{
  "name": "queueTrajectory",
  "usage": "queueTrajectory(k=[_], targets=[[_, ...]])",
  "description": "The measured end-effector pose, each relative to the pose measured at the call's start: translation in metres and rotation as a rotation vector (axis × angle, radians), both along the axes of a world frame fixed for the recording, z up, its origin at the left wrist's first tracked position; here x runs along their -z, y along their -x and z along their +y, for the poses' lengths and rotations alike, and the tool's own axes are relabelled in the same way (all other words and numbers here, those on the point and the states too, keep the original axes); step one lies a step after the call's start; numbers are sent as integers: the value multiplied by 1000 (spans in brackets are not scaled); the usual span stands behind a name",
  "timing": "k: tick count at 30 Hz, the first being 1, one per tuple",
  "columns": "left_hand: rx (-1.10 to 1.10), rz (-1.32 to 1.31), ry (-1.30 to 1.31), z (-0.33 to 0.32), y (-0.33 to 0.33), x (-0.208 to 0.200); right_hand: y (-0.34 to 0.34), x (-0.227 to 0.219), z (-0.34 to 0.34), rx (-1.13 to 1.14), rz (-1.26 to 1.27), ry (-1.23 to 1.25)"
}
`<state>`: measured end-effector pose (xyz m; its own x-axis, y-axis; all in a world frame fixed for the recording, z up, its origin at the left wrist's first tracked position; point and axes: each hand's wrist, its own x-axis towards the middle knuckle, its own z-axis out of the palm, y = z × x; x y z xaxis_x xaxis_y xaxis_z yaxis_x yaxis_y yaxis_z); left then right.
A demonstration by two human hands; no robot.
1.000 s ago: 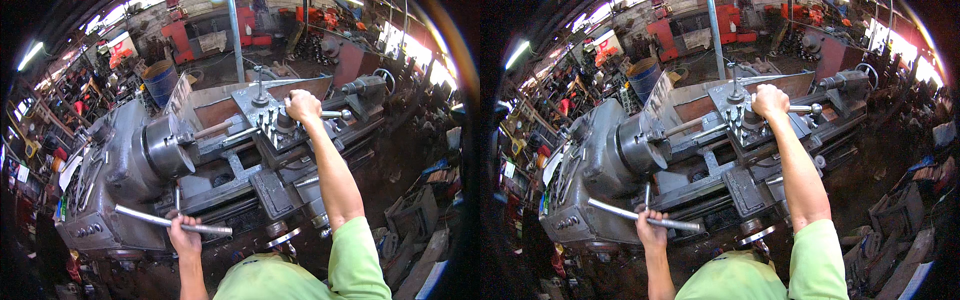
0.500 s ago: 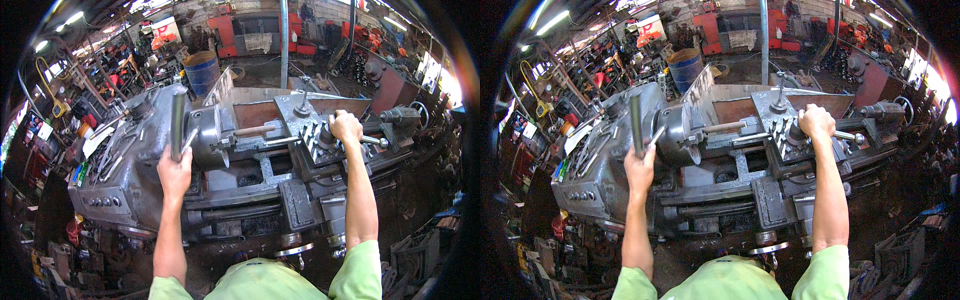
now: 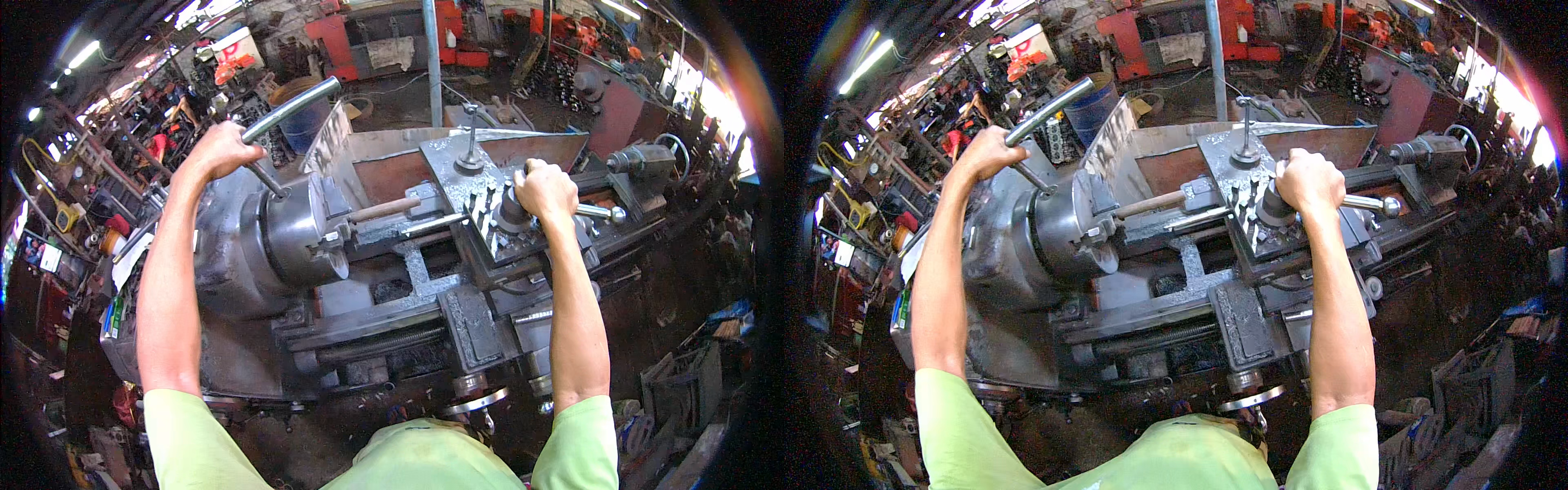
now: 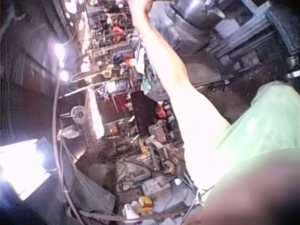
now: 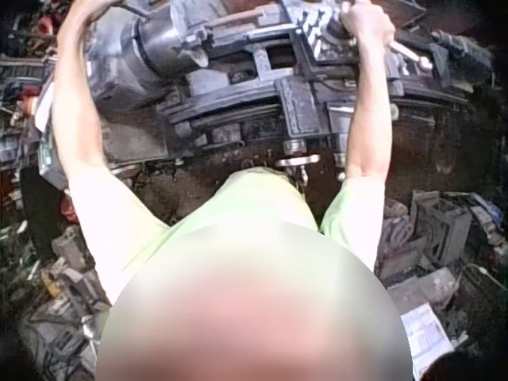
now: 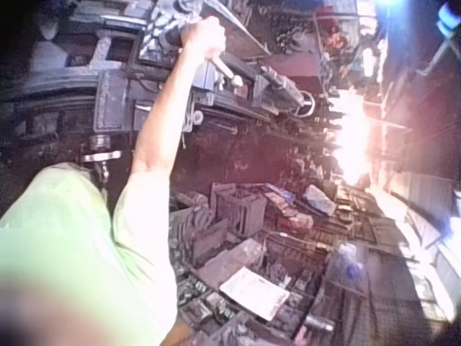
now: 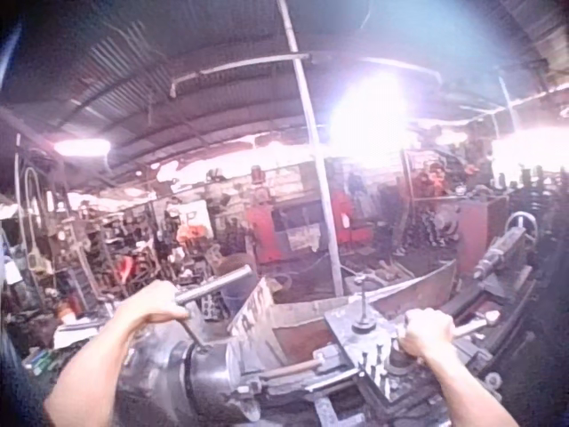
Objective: The person operates a metal lathe, using a long metal bar to tighten the chuck and adjusting the tool post with a wrench. They repeatedly engage and disengage the chuck, reposition the bar, and make fine adjustments to the tooling setup.
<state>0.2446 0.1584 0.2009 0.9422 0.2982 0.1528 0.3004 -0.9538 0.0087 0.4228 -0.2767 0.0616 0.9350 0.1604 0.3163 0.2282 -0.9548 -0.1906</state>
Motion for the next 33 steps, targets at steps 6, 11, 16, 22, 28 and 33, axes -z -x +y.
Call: queueTrajectory(k=[6, 11, 16, 22, 28, 33], targets=[[281, -197, -457, 9, -8, 18, 2, 0, 2, 6, -18, -2], [235, -390, -265, 20, -25, 43, 0, 5, 1, -11, -85, 26], [163, -430, -345, 56, -38, 64, -9, 11, -5, -54, -71, 24], [274, -493, -357, 119, -55, 76, 30, -7, -67, -552, -79, -756], [166, -490, -185, 162, -86, 85, 120, 44, -192, -162, -311, -1063], [254, -499, -421, 199, -102, 92, 192, 148, -291, 478, -121, -1097]])
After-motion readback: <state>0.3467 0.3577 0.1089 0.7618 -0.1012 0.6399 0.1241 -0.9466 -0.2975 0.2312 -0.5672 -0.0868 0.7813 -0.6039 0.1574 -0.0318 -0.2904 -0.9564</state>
